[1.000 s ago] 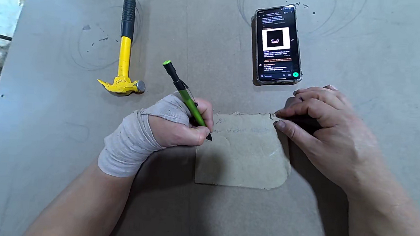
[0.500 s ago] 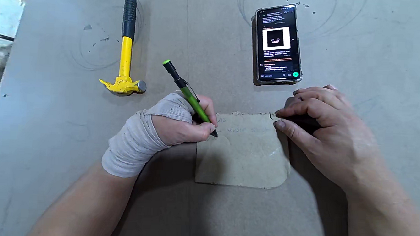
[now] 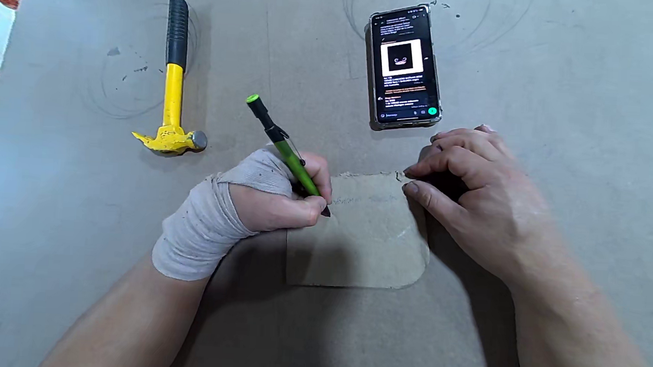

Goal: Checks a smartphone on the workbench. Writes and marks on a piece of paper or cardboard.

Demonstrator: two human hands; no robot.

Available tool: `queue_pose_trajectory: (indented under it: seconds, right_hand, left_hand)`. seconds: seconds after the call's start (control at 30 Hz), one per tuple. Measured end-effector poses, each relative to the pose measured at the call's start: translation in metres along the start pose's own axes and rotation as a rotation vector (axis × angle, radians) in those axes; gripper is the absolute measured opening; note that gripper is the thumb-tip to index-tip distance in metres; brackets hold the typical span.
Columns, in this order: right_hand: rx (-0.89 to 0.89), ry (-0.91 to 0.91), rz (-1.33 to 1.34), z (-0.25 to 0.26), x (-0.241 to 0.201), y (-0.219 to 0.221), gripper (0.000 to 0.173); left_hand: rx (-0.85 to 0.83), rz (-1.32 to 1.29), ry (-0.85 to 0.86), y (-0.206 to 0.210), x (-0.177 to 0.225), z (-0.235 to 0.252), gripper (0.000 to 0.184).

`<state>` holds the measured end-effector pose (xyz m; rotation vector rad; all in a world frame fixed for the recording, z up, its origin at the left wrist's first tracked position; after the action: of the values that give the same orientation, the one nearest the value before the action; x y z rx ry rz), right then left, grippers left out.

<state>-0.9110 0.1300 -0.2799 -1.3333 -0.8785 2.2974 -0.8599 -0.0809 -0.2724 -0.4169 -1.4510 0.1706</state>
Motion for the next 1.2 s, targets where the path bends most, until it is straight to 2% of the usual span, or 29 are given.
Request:
queue_pose_trajectory:
  seconds: [0.2,0.33,0.47,0.97,1.2]
  right_hand:
    - [0.001,-0.007,0.007,0.0,0.0,0.001,0.018]
    - [0.009,-0.005,0.01,0.002,0.0,0.0,0.016]
    - [0.002,-0.012,0.019,0.001,-0.001,0.0,0.015]
    - [0.01,-0.015,0.025,0.001,-0.001,0.001,0.015]
    - [-0.004,-0.005,0.018,0.0,0.0,0.0,0.014]
  left_hand:
    - [0.006,0.04,-0.019,-0.001,0.001,-0.001,0.005]
    - [0.106,0.049,-0.085,-0.003,-0.001,-0.002,0.001]
    - [0.019,-0.032,-0.026,0.001,-0.004,0.0,0.003]
    - [0.092,0.006,-0.113,-0.003,0.001,-0.002,0.004]
    - [-0.003,0.069,-0.048,0.029,0.015,0.02,0.004]
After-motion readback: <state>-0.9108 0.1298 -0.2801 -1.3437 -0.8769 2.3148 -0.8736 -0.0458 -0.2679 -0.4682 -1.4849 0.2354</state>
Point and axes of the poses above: each hand's wrist, its own z-axis towards the middle knuckle, its own y-axis out of the palm, x = y × z, the point moved 9 cm from there along z, towards the middle knuckle, and after that the axes turned 15 degrees about x, right-handed, at the moved point
